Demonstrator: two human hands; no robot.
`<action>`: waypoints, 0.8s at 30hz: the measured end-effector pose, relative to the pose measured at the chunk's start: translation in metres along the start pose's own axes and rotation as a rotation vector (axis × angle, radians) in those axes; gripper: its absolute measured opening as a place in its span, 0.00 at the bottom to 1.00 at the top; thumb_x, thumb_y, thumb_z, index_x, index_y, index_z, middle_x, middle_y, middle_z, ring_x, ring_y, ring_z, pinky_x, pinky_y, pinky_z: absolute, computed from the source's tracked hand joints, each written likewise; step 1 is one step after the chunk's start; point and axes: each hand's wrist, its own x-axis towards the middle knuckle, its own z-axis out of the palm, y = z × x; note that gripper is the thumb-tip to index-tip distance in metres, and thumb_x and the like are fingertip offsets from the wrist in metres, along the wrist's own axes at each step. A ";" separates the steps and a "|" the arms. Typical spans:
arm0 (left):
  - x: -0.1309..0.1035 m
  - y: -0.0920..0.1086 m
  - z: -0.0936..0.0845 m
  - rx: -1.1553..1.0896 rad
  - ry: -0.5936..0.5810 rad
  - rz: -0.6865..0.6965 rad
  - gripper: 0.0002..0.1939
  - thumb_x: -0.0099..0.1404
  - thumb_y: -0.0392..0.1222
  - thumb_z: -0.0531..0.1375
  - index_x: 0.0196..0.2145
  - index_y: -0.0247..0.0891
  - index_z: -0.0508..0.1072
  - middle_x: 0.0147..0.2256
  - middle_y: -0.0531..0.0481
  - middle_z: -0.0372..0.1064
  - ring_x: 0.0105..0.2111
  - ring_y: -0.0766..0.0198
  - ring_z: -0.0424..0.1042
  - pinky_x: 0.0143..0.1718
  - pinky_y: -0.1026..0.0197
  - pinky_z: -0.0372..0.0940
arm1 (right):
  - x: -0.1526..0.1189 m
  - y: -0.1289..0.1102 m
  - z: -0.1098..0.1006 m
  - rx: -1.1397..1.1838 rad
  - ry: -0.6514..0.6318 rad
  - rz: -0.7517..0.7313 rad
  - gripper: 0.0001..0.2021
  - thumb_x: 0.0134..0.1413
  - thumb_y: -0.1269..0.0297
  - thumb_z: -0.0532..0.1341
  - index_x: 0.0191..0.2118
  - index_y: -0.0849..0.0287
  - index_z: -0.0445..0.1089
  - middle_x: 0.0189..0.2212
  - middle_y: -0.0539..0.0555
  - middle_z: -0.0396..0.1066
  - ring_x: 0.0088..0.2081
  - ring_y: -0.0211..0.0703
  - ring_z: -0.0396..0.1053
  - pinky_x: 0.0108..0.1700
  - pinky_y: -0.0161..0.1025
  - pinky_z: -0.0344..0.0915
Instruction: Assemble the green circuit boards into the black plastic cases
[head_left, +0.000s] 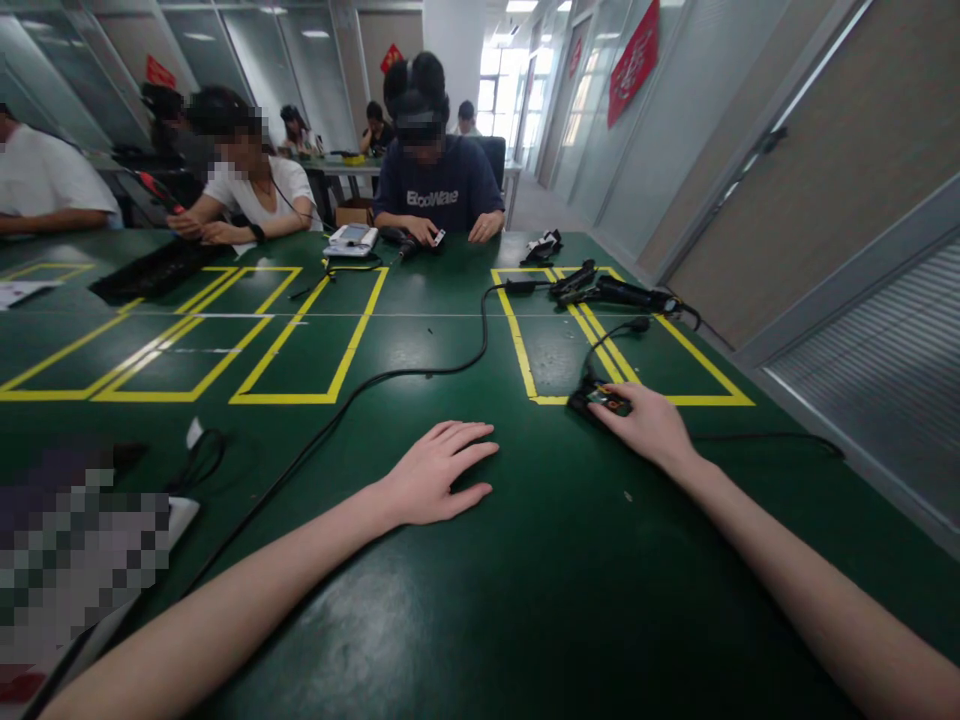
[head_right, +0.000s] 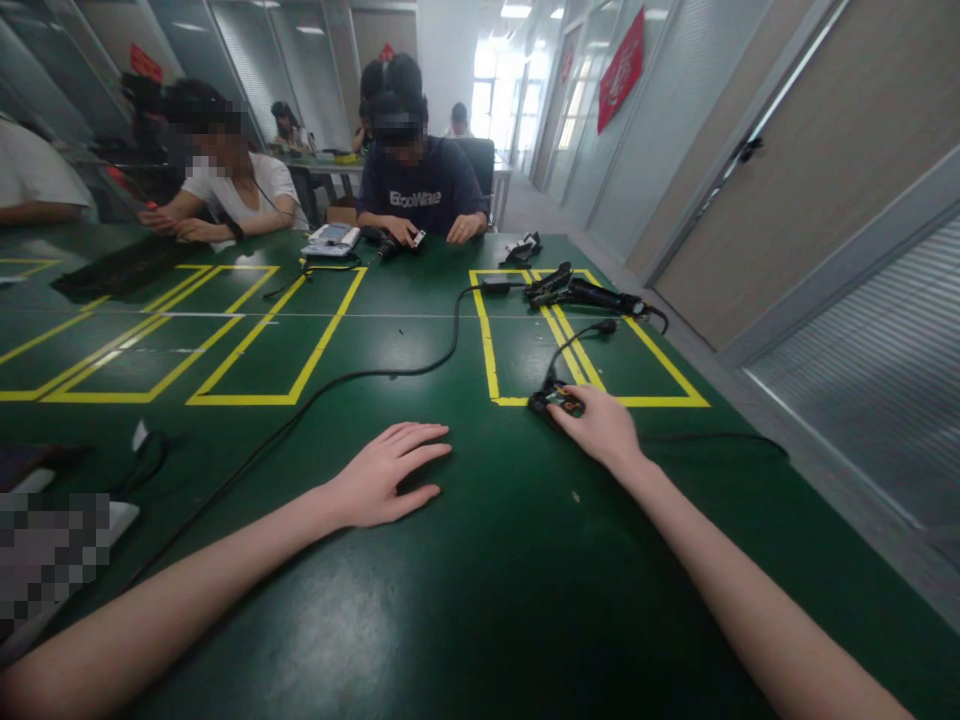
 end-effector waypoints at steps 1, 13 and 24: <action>0.000 0.001 -0.001 0.003 0.056 0.031 0.23 0.74 0.50 0.59 0.61 0.37 0.69 0.62 0.34 0.69 0.62 0.47 0.70 0.64 0.42 0.64 | -0.009 -0.025 0.003 0.063 -0.047 -0.075 0.16 0.60 0.54 0.63 0.46 0.60 0.79 0.42 0.61 0.79 0.40 0.55 0.78 0.38 0.44 0.73; -0.010 0.000 0.003 -0.004 0.156 0.173 0.26 0.67 0.63 0.62 0.49 0.37 0.71 0.34 0.45 0.77 0.31 0.56 0.77 0.33 0.56 0.68 | -0.061 -0.149 0.020 0.337 -0.183 -0.802 0.12 0.60 0.57 0.67 0.46 0.57 0.77 0.35 0.51 0.74 0.31 0.39 0.73 0.29 0.35 0.60; -0.004 0.001 -0.004 0.002 0.034 0.082 0.28 0.61 0.63 0.67 0.47 0.37 0.73 0.40 0.43 0.78 0.41 0.51 0.78 0.49 0.47 0.70 | -0.059 -0.146 0.023 0.422 -0.081 -0.827 0.15 0.69 0.54 0.61 0.49 0.59 0.75 0.39 0.55 0.78 0.35 0.41 0.77 0.34 0.34 0.67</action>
